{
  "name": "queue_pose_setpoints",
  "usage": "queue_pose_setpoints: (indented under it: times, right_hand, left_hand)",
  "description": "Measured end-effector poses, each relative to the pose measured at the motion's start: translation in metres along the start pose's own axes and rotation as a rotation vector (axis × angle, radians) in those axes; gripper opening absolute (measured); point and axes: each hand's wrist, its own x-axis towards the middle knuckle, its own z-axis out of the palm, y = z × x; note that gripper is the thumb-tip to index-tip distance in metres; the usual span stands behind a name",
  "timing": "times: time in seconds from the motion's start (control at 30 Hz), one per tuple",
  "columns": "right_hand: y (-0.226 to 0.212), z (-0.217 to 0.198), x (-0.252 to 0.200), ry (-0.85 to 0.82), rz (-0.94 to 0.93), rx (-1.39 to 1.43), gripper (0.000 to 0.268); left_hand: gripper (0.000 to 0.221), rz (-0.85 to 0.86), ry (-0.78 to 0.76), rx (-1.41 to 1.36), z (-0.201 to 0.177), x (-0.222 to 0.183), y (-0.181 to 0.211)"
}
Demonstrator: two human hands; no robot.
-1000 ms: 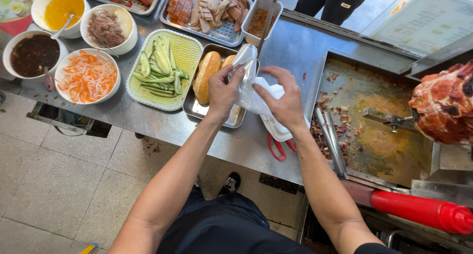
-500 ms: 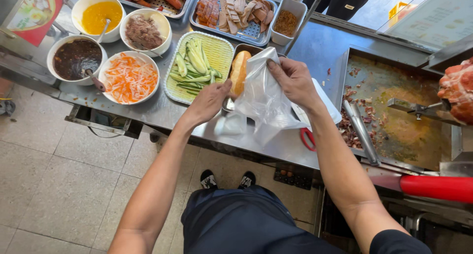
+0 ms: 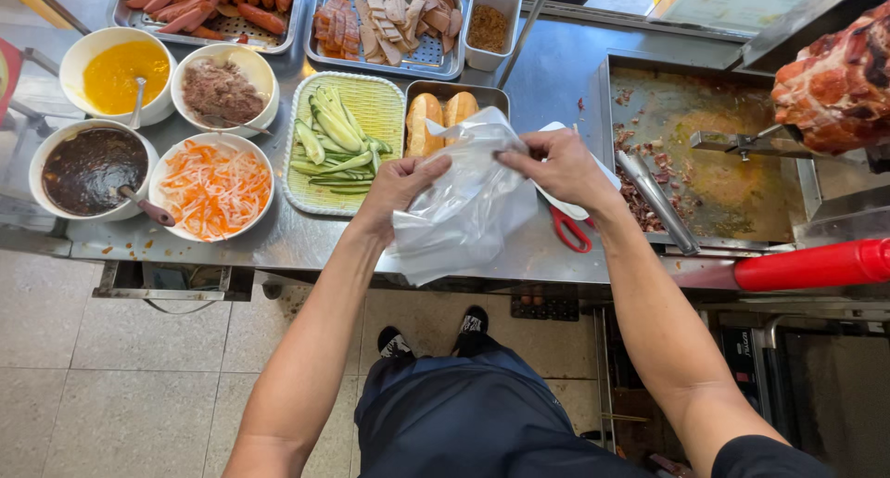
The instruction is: The person prepares a take-out container by scooping yellow rice into it, adding sauce, then using tongs to add various sliced meats and vegetables, and finally placing the container into a plastic bag.
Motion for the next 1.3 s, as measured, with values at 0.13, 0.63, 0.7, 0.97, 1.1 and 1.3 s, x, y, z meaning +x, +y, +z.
queue_pose_setpoints:
  times: [0.13, 0.63, 0.7, 0.97, 1.1, 1.3]
  right_hand:
    - [0.059, -0.028, 0.017, 0.061, 0.040, 0.104, 0.032]
    - [0.296, -0.007, 0.229, 0.746, 0.217, 0.283, 0.022]
    - [0.305, 0.023, 0.232, 0.404, 0.174, -0.094, 0.032]
    - [0.206, -0.006, 0.167, -0.064, 0.349, -0.595, 0.060]
    - [0.119, -0.030, 0.118, -0.100, 0.277, -0.335, 0.046]
    - [0.055, 0.030, 0.079, -0.297, -0.151, 0.373, 0.044]
  left_hand:
    - [0.028, -0.076, -0.046, 0.135, -0.010, -0.001, 0.002]
    - [0.029, 0.173, 0.259, 0.027, 0.002, -0.014, 0.001]
    - [0.031, 0.150, 0.264, 0.093, 0.013, -0.014, 0.004]
    - [0.027, 0.066, 0.446, 0.184, 0.024, -0.017, 0.009]
    - [0.025, 0.200, 0.333, 0.180, 0.018, -0.010, 0.005]
    - [0.029, 0.229, 0.409, 0.237, 0.026, -0.004, 0.004]
